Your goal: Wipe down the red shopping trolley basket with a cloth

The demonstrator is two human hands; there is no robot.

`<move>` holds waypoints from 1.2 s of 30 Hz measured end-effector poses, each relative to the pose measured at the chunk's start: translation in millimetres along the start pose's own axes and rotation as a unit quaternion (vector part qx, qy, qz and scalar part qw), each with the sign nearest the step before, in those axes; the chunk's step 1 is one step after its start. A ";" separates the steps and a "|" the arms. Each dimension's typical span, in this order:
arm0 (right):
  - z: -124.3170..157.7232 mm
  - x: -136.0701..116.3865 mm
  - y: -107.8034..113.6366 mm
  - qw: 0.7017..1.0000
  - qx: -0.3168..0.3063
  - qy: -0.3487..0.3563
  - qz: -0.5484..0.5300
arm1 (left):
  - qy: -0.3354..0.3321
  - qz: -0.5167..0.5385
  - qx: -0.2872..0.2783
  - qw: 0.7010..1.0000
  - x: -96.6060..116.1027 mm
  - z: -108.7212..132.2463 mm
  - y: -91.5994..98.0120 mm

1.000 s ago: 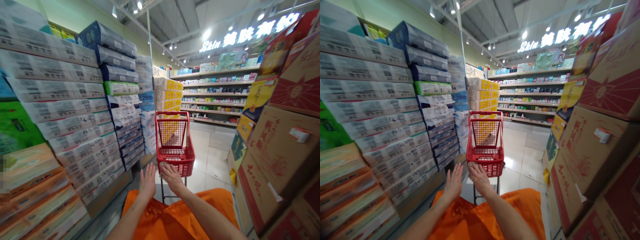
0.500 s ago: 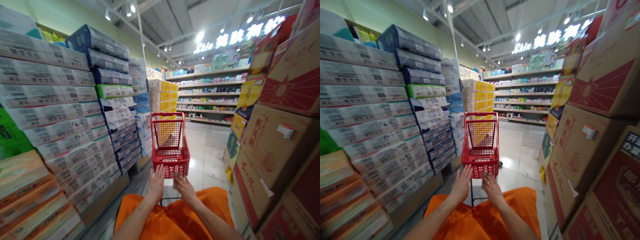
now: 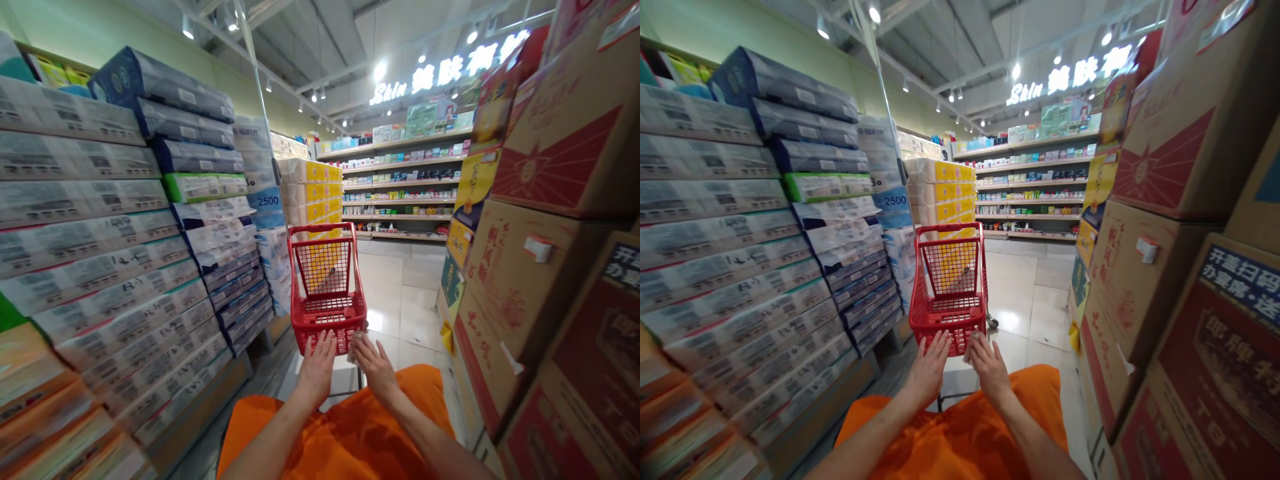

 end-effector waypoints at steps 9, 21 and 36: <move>-1.0 7.6 2.5 0.998 0.024 -0.058 -0.008 | -0.004 -0.001 0.002 1.000 2.6 -4.5 3.4; -94.0 -11.6 -10.4 0.992 0.022 -0.123 -0.034 | 0.144 0.003 -0.106 0.984 -61.4 -10.6 20.2; -92.0 -38.2 -22.3 0.996 -0.025 -0.073 -0.055 | 0.137 0.019 -0.078 0.987 -70.0 2.6 19.9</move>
Point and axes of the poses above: each hand's wrist, its own z-axis away from the middle knuckle, its own y-axis out of the back of the hand, x = y × z, the point moved 6 cm from there along -z, towards the middle knuckle, and after that the axes turned 12 degrees about x, right-handed, at the moved point
